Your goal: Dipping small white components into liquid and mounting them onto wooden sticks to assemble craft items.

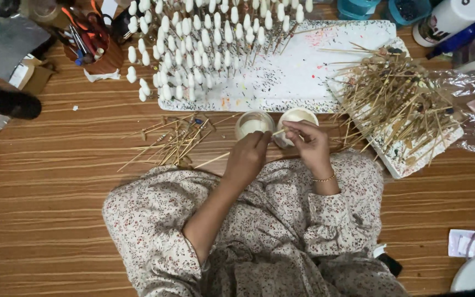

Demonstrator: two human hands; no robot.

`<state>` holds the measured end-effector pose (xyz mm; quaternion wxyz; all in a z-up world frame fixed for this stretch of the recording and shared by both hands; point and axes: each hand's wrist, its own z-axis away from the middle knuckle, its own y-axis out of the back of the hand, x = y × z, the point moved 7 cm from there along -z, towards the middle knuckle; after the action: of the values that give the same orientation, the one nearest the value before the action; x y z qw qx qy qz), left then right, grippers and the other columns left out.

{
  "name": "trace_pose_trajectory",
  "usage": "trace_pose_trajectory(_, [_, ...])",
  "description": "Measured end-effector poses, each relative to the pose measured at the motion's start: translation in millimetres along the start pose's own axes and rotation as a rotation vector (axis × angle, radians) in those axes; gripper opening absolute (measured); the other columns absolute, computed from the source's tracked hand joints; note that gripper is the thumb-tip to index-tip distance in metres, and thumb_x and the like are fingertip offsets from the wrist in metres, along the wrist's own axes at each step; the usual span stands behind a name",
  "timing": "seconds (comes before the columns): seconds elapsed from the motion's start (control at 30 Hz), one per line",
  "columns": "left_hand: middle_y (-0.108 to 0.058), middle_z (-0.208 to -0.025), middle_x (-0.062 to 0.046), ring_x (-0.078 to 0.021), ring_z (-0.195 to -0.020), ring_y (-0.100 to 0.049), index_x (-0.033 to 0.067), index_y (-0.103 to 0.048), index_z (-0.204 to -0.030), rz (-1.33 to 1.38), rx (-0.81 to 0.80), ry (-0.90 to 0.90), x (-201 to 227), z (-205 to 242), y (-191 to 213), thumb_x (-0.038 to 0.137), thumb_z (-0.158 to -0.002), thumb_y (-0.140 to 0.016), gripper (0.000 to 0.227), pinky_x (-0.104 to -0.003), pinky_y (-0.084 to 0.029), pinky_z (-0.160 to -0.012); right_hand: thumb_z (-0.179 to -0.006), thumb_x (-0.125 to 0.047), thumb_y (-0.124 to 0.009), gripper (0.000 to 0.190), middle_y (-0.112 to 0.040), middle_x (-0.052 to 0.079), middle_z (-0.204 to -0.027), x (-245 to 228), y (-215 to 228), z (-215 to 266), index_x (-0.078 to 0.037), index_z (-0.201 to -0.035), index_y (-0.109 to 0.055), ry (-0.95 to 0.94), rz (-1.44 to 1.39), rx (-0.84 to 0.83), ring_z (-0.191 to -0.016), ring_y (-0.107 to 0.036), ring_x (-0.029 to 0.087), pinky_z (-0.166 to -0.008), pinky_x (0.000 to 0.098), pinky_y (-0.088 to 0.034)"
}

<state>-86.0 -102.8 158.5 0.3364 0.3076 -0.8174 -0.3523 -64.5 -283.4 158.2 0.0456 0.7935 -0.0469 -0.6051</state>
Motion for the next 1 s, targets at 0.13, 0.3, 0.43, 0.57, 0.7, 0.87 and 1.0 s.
trace_pose_trajectory(0.13, [-0.069, -0.089, -0.013, -0.0340, -0.080, -0.071, 0.0030, -0.073, -0.114, 0.211, -0.124, 0.168, 9.3, -19.0, 16.0, 0.007, -0.094, -0.063, 0.022, -0.041, -0.057, -0.068, -0.088, 0.009, -0.073, 0.026, -0.067, 0.014, -0.083, -4.1, 3.4, -1.6, 0.001, -0.112, -0.077, -0.011, 0.000, 0.017, -0.081, -0.067, 0.021, -0.081, 0.0395, -0.057])
trace_pose_trajectory(0.3, [-0.075, -0.083, -0.017, -0.0324, -0.082, -0.075, 0.0094, -0.082, -0.102, 0.824, -0.248, 0.763, -16.1, -1.4, -26.5, 0.010, -0.091, -0.070, 0.016, -0.039, -0.056, -0.069, -0.087, 0.008, -0.076, 0.020, -0.066, 0.012, -0.081, 3.4, 13.2, 0.8, 0.002, -0.106, -0.078, 0.015, -0.005, 0.040, -0.081, -0.066, 0.021, -0.084, 0.0386, -0.055])
trace_pose_trajectory(0.43, [-0.070, -0.070, -0.012, -0.0172, -0.067, -0.065, 0.0019, -0.081, -0.102, 1.061, -0.268, 0.980, -16.2, -6.2, -23.7, 0.010, -0.088, -0.073, 0.018, -0.031, -0.053, -0.063, -0.086, 0.006, -0.078, 0.020, -0.067, 0.011, -0.081, 4.4, 16.8, -5.3, -0.001, -0.105, -0.080, -0.005, 0.049, 0.026, -0.079, -0.065, 0.018, -0.080, 0.0337, -0.055])
trace_pose_trajectory(0.57, [-0.072, -0.075, -0.014, -0.0241, -0.069, -0.070, 0.0067, -0.080, -0.104, 0.843, -0.383, 0.753, -12.1, -27.8, -6.2, 0.008, -0.088, -0.071, 0.019, -0.036, -0.054, -0.065, -0.088, 0.002, -0.077, 0.023, -0.069, 0.012, -0.085, 13.3, 21.7, -3.2, -0.001, -0.111, -0.077, -0.111, -0.034, 0.077, -0.081, -0.065, 0.016, -0.084, 0.0325, -0.056])
trace_pose_trajectory(0.7, [-0.073, -0.101, -0.017, -0.0413, -0.096, -0.072, 0.0078, -0.069, -0.127, 0.336, -0.474, 0.455, 5.1, -56.7, 33.7, 0.019, -0.093, -0.070, 0.036, -0.056, -0.057, -0.078, -0.094, 0.003, -0.071, 0.025, -0.069, 0.010, -0.090, 28.5, 37.6, -1.5, -0.001, -0.118, -0.073, -0.175, -0.089, 0.138, -0.084, -0.067, 0.014, -0.083, 0.0267, -0.056])
trace_pose_trajectory(0.87, [-0.069, -0.084, -0.011, -0.0356, -0.080, -0.072, 0.0104, -0.074, -0.108, 0.084, -0.337, 0.224, -0.8, -32.8, 18.4, 0.016, -0.091, -0.068, 0.019, -0.045, -0.059, -0.070, -0.094, 0.008, -0.068, 0.026, -0.071, 0.017, -0.095, 28.5, 43.3, -2.5, 0.005, -0.120, -0.070, -0.144, -0.206, 0.154, -0.081, -0.069, 0.017, -0.082, 0.0286, -0.059])
trace_pose_trajectory(1.0, [-0.072, -0.077, -0.013, -0.0399, -0.078, -0.073, 0.0130, -0.077, -0.099, 0.324, -0.399, 0.477, -22.4, -18.9, 4.4, 0.022, -0.097, -0.065, 0.015, -0.047, -0.058, -0.068, -0.090, 0.015, -0.069, 0.025, -0.072, 0.019, -0.094, 34.5, 42.0, -0.8, 0.010, -0.115, -0.069, -0.092, -0.238, 0.145, -0.081, -0.072, 0.020, -0.081, 0.0318, -0.060])
